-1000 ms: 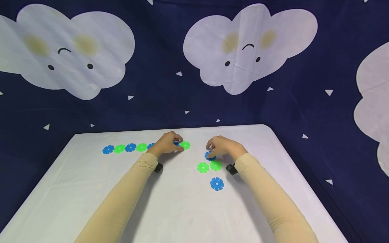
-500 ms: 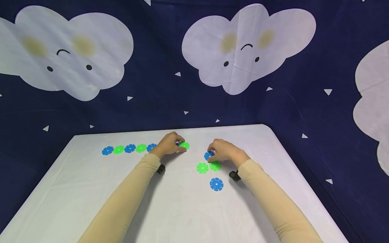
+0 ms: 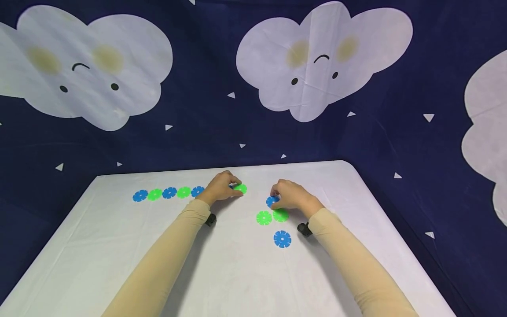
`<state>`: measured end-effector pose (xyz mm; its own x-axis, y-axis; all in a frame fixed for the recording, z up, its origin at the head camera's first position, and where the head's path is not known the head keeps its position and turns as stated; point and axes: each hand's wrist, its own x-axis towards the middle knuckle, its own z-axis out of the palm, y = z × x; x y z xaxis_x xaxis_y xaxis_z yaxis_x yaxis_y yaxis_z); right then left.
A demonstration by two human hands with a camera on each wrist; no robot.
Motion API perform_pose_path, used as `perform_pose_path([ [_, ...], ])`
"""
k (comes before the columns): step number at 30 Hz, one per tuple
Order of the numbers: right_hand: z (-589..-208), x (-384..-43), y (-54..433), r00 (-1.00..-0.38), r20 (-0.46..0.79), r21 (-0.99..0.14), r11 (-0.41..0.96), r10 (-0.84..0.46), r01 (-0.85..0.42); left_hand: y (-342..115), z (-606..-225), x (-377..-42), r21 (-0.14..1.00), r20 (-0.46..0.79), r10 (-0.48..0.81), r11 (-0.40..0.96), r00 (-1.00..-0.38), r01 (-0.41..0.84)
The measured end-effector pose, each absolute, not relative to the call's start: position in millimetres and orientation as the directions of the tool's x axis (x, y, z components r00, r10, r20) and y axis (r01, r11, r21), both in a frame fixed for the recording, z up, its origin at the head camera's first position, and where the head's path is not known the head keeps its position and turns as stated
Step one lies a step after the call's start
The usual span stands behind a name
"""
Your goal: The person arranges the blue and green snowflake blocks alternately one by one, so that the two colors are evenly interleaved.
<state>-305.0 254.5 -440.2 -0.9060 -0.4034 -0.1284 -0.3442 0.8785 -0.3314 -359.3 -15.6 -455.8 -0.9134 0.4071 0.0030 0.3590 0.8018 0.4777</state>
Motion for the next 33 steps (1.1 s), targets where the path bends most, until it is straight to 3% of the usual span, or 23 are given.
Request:
perform_pose_path([
  [21, -442.1, -320.1, 255.4, -0.897, -0.193, -0.479, 0.836, -0.397, -0.268, -14.9, -458.5, -364.7, 0.493, 0.007, 0.398, 0.797, -0.917, 0.35],
  [33, -432.0, -321.8, 261.0, -0.878, -0.239, -0.482, 0.836, -0.415, -0.264, -15.8, -458.1, -364.3, 0.495, 0.009, 0.394, 0.797, -0.919, 0.346],
])
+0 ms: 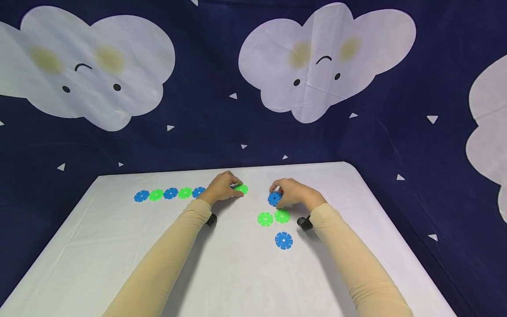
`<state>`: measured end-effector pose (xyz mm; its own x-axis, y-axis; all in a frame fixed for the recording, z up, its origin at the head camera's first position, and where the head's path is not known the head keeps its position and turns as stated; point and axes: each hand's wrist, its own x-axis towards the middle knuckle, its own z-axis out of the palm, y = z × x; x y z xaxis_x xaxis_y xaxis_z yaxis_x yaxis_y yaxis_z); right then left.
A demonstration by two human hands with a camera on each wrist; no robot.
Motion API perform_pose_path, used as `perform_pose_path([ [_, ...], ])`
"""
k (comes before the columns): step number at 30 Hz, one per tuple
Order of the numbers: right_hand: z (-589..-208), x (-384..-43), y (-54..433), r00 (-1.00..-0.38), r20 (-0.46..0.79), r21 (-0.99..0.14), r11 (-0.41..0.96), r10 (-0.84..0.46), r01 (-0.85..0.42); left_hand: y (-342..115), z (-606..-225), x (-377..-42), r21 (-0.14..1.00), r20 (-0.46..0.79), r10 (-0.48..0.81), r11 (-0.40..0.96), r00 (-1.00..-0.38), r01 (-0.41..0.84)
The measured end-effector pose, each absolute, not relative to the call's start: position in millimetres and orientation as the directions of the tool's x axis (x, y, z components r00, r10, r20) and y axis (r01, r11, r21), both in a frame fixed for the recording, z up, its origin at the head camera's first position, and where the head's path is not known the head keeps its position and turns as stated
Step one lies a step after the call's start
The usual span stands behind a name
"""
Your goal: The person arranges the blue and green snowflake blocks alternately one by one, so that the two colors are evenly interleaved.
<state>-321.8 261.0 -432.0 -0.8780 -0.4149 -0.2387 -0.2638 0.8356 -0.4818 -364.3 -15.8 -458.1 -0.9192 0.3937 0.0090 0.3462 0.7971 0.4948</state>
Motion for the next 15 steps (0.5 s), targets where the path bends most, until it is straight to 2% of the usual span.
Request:
perform_pose_path([
  [15, -432.3, -329.2, 260.1, -0.886, -0.213, -0.494, 0.828, -0.411, -0.266, -16.3, -457.4, -361.8, 0.497, 0.03, 0.396, 0.79, -0.918, 0.358],
])
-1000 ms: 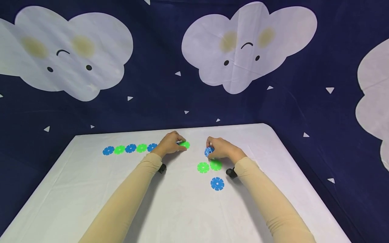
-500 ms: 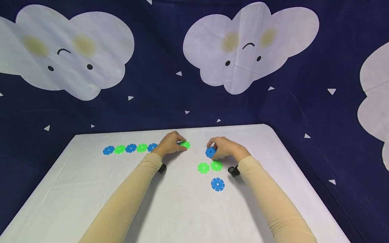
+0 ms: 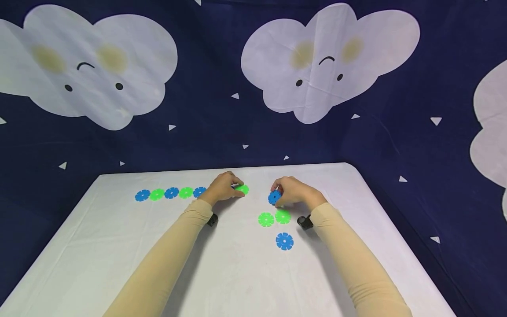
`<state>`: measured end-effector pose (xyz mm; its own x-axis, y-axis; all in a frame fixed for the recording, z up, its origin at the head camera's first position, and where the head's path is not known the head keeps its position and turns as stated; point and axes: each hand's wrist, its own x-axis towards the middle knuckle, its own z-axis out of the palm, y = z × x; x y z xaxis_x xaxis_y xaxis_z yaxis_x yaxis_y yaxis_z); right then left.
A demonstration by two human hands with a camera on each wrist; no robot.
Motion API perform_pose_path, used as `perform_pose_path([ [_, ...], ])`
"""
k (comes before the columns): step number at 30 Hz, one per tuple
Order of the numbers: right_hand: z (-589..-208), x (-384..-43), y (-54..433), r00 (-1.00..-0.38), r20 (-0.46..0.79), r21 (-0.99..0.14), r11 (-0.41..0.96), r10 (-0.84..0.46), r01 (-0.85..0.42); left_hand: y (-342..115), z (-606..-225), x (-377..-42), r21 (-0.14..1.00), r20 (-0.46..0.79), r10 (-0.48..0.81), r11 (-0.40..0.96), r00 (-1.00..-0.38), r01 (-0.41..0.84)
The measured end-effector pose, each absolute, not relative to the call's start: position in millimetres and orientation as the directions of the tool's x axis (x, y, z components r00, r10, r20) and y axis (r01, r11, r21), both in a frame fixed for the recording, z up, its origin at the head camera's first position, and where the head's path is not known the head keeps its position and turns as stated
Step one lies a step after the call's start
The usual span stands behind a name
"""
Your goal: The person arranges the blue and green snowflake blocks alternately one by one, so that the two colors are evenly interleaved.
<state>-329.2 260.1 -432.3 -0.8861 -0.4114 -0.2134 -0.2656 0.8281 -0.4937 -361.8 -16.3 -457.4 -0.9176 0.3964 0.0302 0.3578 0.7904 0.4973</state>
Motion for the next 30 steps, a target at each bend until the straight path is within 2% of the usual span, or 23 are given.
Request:
perform_pose_path([
  [11, -439.2, -345.0, 254.6, -0.903, -0.134, -0.552, 0.787, -0.408, -0.274, -14.4, -460.1, -362.2, 0.494, 0.031, 0.404, 0.789, -0.914, 0.365],
  [17, -437.4, -351.5, 248.8, -0.923, -0.102, -0.607, 0.759, -0.371, -0.238, -15.6, -459.4, -363.4, 0.502, 0.03, 0.388, 0.791, -0.921, 0.35],
  [30, -440.4, -360.0, 243.0, -0.926, -0.092, -0.645, 0.731, -0.366, -0.225, -15.4, -458.6, -362.5, 0.49, 0.023, 0.395, 0.796, -0.919, 0.355],
])
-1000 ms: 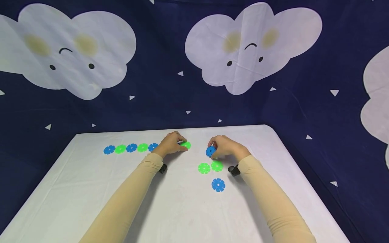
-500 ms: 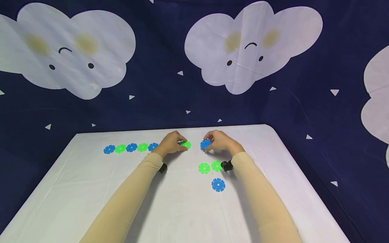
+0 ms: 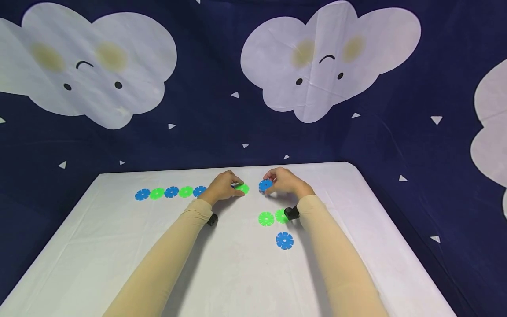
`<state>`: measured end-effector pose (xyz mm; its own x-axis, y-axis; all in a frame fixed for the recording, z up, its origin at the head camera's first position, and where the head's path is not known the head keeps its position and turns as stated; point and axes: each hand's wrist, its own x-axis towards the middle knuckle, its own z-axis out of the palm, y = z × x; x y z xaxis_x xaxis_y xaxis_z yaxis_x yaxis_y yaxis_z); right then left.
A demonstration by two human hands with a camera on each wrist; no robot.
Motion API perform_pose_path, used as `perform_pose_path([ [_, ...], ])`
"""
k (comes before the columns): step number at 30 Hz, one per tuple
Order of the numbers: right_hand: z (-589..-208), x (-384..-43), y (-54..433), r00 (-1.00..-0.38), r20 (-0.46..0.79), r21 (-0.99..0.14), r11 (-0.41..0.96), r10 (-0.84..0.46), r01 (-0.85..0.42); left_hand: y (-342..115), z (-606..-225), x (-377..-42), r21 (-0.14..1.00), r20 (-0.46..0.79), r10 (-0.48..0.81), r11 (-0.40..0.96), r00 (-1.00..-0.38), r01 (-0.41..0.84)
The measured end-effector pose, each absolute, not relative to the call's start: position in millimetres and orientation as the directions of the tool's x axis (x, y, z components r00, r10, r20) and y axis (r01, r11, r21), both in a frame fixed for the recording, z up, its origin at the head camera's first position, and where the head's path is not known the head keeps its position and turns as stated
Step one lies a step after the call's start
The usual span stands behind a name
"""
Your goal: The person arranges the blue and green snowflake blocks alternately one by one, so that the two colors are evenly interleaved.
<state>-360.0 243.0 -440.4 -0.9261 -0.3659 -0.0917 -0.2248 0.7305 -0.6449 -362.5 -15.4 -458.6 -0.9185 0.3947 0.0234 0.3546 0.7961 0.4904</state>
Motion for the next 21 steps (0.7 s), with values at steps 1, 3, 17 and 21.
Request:
perform_pose_path([
  [1, -440.6, -360.7, 241.9, -0.927, -0.096, -0.646, 0.731, -0.363, -0.219, -15.2, -458.4, -362.3, 0.486, 0.022, 0.394, 0.799, -0.919, 0.355],
  [3, -440.7, -361.6, 239.5, -0.927, -0.102, -0.65, 0.729, -0.362, -0.213, -14.6, -457.9, -362.0, 0.478, 0.021, 0.393, 0.804, -0.919, 0.354],
  [17, -445.6, -365.5, 222.9, -0.913, -0.131, -0.657, 0.724, -0.387, -0.213, -15.7, -459.7, -364.5, 0.474, 0.019, 0.411, 0.799, -0.911, 0.37],
  [21, -448.1, -364.6, 221.1, -0.912, -0.139, -0.646, 0.733, -0.386, -0.212, -15.6, -459.1, -363.8, 0.478, 0.013, 0.405, 0.8, -0.914, 0.362],
])
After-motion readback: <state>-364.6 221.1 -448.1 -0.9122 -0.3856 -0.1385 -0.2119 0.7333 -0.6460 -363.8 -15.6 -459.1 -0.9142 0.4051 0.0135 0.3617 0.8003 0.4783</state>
